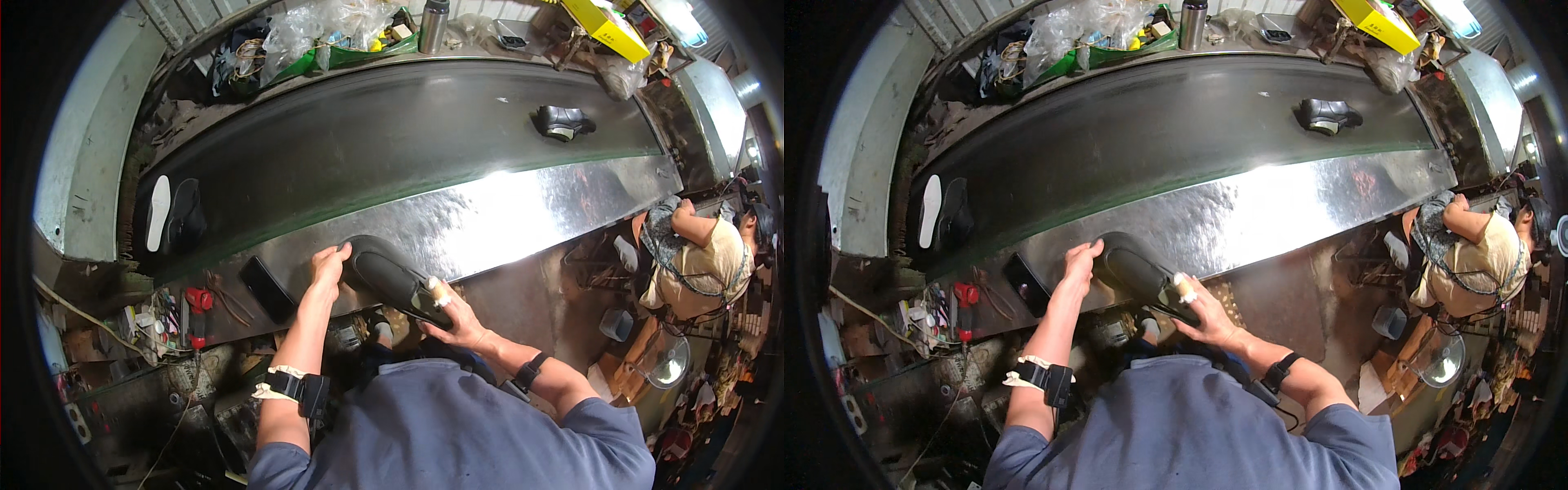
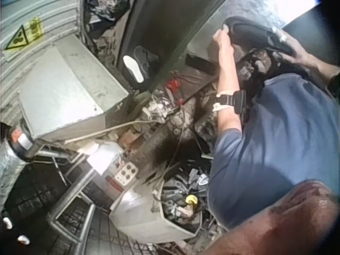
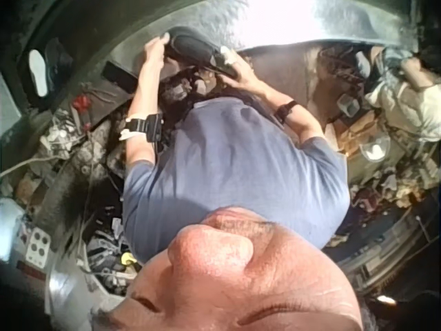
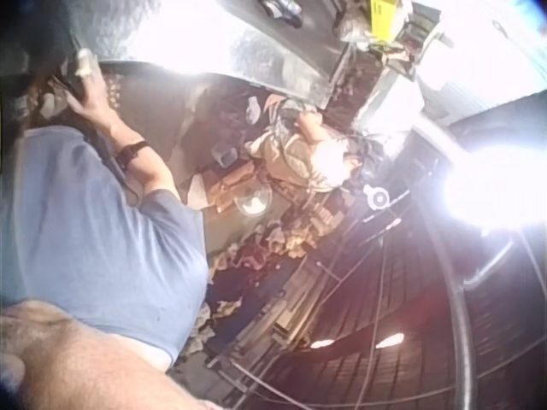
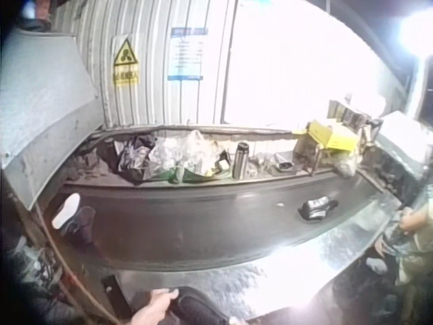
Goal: Using a toe-lasting machine to pull the shoe upper over the last and secure it.
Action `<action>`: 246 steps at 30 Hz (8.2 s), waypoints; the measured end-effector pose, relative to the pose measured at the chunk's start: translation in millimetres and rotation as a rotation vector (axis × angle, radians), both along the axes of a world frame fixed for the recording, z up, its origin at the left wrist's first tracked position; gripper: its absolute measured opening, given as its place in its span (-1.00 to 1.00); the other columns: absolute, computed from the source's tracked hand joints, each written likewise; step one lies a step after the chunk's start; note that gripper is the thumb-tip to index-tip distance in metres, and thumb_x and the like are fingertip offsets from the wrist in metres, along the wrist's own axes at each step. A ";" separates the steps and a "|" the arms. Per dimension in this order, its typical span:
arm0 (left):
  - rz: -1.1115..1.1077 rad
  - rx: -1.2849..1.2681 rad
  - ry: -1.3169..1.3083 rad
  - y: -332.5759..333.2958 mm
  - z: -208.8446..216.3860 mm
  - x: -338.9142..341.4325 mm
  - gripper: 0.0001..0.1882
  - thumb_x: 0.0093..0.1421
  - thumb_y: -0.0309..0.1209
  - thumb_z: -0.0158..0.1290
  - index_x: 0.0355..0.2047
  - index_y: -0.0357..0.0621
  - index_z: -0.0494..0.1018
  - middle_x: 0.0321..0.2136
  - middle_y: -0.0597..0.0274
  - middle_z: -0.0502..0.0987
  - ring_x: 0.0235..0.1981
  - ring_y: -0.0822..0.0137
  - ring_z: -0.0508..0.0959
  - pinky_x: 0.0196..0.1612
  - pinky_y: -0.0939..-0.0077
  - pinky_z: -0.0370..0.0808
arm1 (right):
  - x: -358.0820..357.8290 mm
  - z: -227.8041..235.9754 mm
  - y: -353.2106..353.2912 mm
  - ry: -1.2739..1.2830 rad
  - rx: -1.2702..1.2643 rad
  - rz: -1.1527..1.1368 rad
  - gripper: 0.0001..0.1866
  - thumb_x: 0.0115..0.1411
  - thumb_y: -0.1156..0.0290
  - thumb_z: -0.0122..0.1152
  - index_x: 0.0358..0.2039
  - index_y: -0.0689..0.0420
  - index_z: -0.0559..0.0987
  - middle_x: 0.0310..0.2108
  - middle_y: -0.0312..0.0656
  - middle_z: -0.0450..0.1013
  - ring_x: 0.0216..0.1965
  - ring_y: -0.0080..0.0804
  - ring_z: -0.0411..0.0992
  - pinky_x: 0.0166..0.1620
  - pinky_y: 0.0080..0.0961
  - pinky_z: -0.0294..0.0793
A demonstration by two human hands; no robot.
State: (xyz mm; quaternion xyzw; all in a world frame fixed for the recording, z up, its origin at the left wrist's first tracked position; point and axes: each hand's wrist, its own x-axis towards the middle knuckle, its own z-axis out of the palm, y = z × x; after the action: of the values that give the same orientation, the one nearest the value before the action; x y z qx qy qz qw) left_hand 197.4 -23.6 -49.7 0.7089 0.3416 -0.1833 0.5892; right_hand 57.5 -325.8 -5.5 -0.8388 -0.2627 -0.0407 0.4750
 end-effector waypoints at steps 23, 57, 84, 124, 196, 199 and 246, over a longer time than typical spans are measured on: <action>0.235 0.339 -0.314 -50.6 101.4 -47.4 -0.56 -0.07 -0.26 0.39 -0.25 -0.24 0.51 -0.41 0.15 0.61 -0.38 0.31 0.59 -0.25 0.34 0.54 | 79.8 55.3 5.4 1.254 0.480 0.203 0.14 0.28 0.10 0.29 0.45 0.24 -0.38 0.49 0.08 -0.21 0.50 -0.11 -0.18 0.45 -0.27 -0.12; 1.807 -0.288 -1.112 165.0 272.0 -665.6 -0.51 0.37 -0.01 -0.05 0.05 -0.13 0.51 -0.01 0.21 0.59 -0.03 0.19 0.57 0.12 0.23 0.47 | -393.7 194.0 505.6 1.649 0.472 0.892 -0.71 0.26 0.44 0.31 -0.03 0.22 0.55 -0.18 -0.17 0.58 -0.25 -0.42 0.57 -0.20 -0.46 0.61; 1.997 -0.219 -1.056 248.0 211.6 -678.7 -0.60 0.35 -0.14 -0.08 -0.07 -0.16 0.55 -0.13 0.17 0.62 -0.14 0.21 0.61 -0.02 0.34 0.53 | -407.6 149.5 576.4 1.480 0.382 0.799 -0.56 0.22 0.44 0.30 0.11 0.25 0.50 0.12 -0.18 0.42 0.24 -0.39 0.25 0.47 -0.42 -0.26; 1.987 0.287 -0.248 154.9 53.0 -856.4 -0.70 0.17 -0.47 0.18 -0.09 -0.35 0.54 -0.25 0.23 0.55 -0.30 0.45 0.49 -0.27 0.54 0.43 | -229.6 36.3 580.8 0.535 -0.582 0.926 0.15 0.16 0.21 0.37 0.44 0.18 -0.32 0.35 0.24 0.14 0.35 -0.02 0.18 0.35 -0.27 0.24; 1.289 1.260 -0.131 189.7 246.6 -615.9 0.08 -0.01 -0.41 0.31 0.42 -0.06 -0.12 0.12 -0.35 0.31 0.14 -0.27 0.37 0.24 0.00 0.31 | -285.0 137.6 493.7 -0.192 -0.057 1.210 -0.72 0.19 0.22 0.22 -0.18 0.12 0.61 -0.58 0.03 0.52 -0.49 0.07 0.53 -0.36 -0.09 0.53; 1.292 1.282 -0.151 189.3 242.6 -618.5 0.07 -0.02 -0.42 0.31 0.41 -0.07 -0.10 0.11 -0.37 0.32 0.12 -0.28 0.38 0.22 0.00 0.32 | -287.9 138.1 493.9 -0.211 -0.089 1.190 -0.75 0.18 0.21 0.26 -0.21 0.09 0.63 -0.57 0.02 0.53 -0.46 0.04 0.55 -0.34 -0.13 0.54; 0.794 1.476 0.367 197.5 281.0 -632.9 -0.21 0.12 -0.08 0.19 0.27 -0.24 0.27 0.26 -0.35 0.25 -0.14 -0.18 0.60 -0.07 0.09 0.56 | -289.2 154.0 489.8 -0.033 -0.120 1.122 -0.79 0.24 0.23 0.19 -0.32 0.11 0.55 -0.70 -0.04 0.44 -0.58 0.07 0.48 -0.43 -0.09 0.49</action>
State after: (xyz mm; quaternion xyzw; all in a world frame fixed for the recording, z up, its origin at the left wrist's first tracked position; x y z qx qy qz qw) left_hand -435.5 173.9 231.3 0.6980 0.6860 0.1940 -0.0670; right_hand -231.7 163.9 148.5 -0.5953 -0.6779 0.2199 0.3710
